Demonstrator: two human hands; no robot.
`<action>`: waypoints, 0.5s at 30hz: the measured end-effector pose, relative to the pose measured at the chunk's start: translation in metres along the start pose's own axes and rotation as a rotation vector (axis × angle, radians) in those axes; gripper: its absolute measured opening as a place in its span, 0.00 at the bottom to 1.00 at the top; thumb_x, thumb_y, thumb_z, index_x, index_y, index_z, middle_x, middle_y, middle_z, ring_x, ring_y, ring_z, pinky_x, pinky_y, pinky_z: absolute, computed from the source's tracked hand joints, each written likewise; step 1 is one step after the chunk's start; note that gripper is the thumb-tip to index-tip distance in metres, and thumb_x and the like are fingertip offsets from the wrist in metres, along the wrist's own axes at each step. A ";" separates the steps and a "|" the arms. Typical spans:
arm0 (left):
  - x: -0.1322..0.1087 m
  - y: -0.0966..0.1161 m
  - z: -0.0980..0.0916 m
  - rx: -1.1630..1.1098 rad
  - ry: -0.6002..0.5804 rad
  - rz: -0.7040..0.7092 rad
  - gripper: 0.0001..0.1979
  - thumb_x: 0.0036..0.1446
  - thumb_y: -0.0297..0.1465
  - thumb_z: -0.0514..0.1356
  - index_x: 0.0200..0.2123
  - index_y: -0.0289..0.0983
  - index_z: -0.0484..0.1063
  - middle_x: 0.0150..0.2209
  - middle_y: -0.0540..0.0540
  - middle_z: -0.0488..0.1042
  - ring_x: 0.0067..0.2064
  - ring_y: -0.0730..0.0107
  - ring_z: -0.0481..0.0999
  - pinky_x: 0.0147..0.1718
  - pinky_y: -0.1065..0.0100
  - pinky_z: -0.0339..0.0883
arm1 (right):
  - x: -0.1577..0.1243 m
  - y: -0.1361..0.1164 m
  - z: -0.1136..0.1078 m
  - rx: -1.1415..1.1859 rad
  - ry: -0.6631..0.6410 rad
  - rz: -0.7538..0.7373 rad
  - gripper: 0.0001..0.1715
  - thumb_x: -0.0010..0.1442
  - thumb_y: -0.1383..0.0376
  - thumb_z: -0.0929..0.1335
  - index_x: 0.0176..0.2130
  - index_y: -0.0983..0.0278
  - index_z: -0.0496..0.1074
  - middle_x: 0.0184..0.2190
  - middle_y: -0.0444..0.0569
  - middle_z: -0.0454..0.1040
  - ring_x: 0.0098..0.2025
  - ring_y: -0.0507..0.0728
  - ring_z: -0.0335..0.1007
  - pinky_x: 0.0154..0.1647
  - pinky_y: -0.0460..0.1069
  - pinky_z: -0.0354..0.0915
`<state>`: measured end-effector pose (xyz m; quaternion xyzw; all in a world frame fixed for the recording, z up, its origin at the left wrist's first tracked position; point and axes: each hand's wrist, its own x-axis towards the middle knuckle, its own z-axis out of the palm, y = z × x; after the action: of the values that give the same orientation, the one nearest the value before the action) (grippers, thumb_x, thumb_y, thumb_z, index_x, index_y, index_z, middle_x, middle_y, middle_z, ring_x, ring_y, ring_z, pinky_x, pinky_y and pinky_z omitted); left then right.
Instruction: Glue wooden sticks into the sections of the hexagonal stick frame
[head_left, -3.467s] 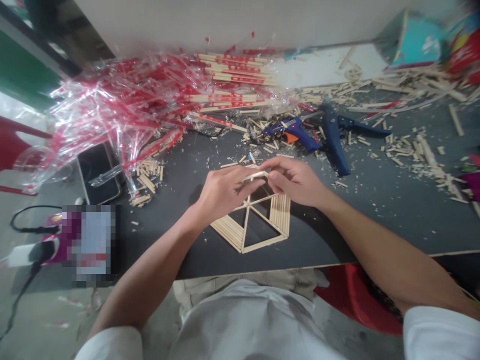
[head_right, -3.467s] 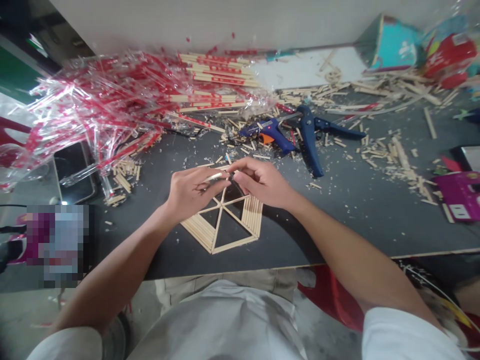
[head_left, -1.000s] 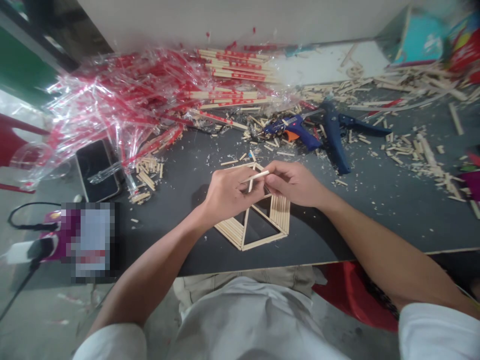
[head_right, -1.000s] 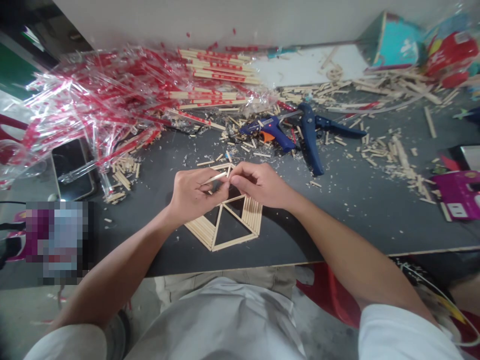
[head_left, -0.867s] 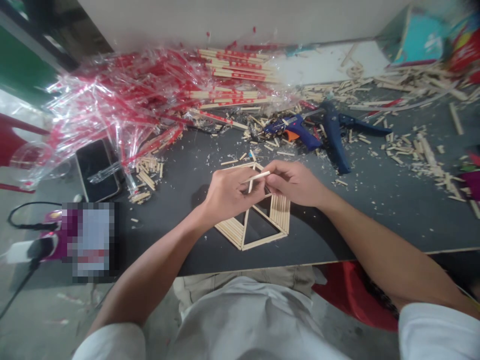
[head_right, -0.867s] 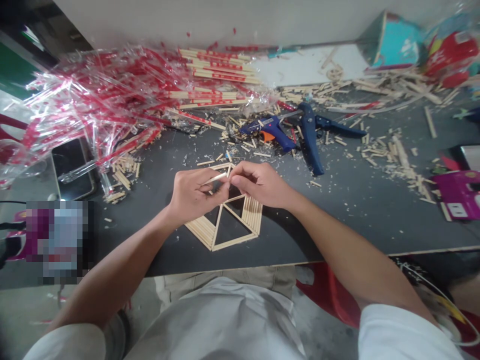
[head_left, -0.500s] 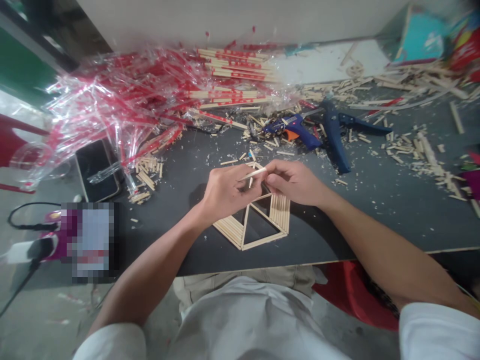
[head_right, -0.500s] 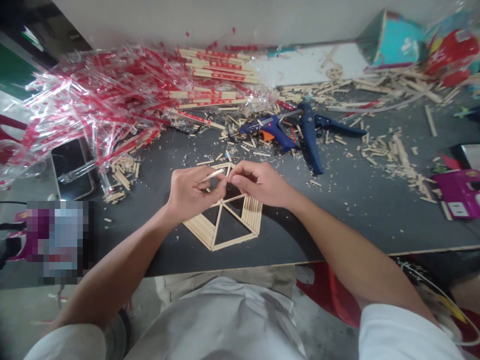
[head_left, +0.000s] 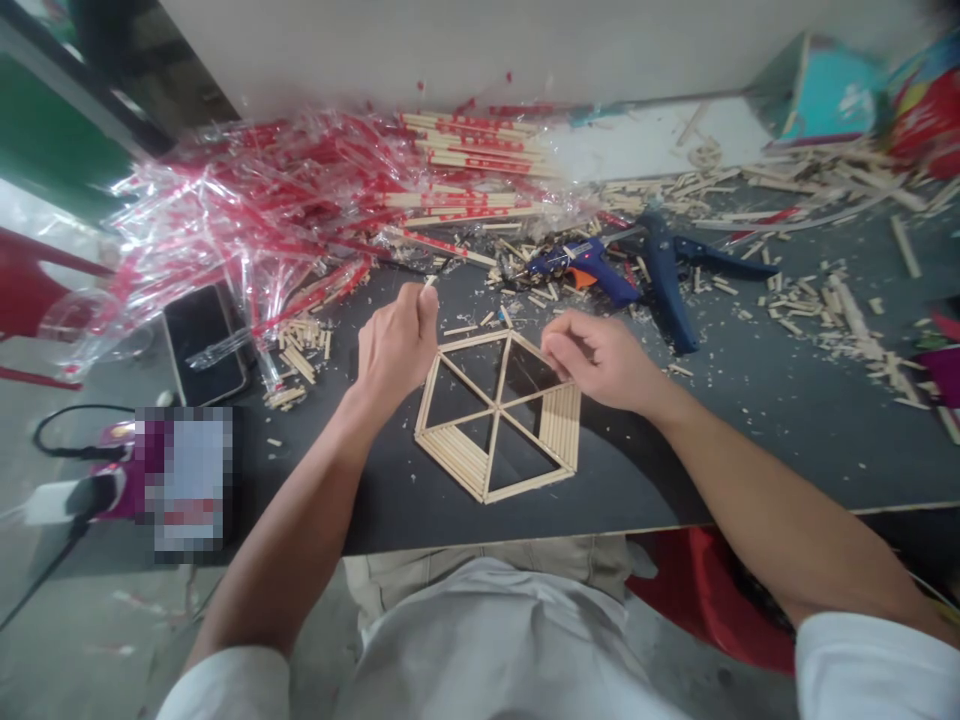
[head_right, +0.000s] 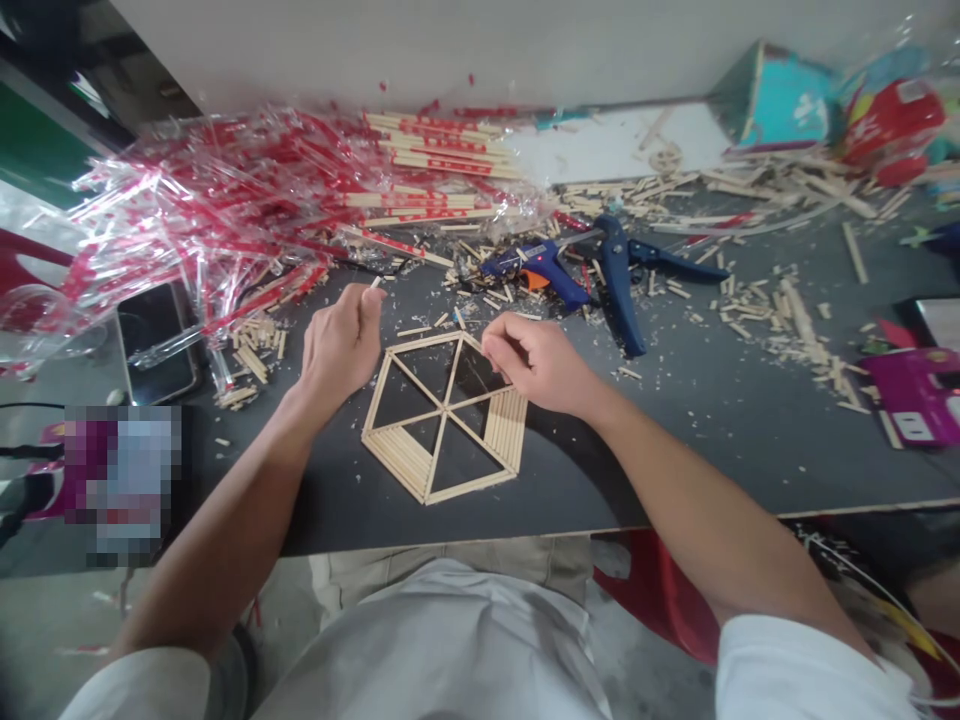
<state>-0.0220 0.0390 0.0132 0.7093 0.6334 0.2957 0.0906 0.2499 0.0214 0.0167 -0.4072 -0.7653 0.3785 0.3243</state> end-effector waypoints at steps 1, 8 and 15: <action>-0.001 0.000 0.000 0.009 -0.009 0.033 0.15 0.75 0.38 0.50 0.43 0.39 0.73 0.27 0.47 0.75 0.26 0.67 0.72 0.28 0.66 0.56 | 0.000 0.001 -0.001 -0.025 -0.016 -0.008 0.15 0.73 0.56 0.65 0.36 0.60 0.70 0.24 0.42 0.75 0.22 0.50 0.68 0.25 0.48 0.63; -0.012 0.018 -0.007 0.175 -0.139 0.485 0.14 0.73 0.30 0.50 0.51 0.36 0.75 0.38 0.44 0.81 0.28 0.70 0.73 0.25 0.67 0.51 | 0.004 0.008 0.005 -0.157 0.114 -0.107 0.10 0.69 0.58 0.69 0.44 0.60 0.77 0.37 0.49 0.83 0.32 0.53 0.77 0.33 0.49 0.70; -0.022 0.030 0.000 0.198 -0.169 0.758 0.17 0.77 0.36 0.51 0.40 0.39 0.78 0.29 0.49 0.75 0.26 0.73 0.71 0.24 0.67 0.51 | 0.002 0.009 0.012 -0.155 0.087 -0.202 0.11 0.69 0.53 0.72 0.42 0.57 0.79 0.33 0.46 0.81 0.29 0.53 0.73 0.34 0.50 0.69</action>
<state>0.0024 0.0131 0.0216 0.9199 0.3427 0.1861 -0.0419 0.2424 0.0226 0.0037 -0.3681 -0.8146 0.2659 0.3610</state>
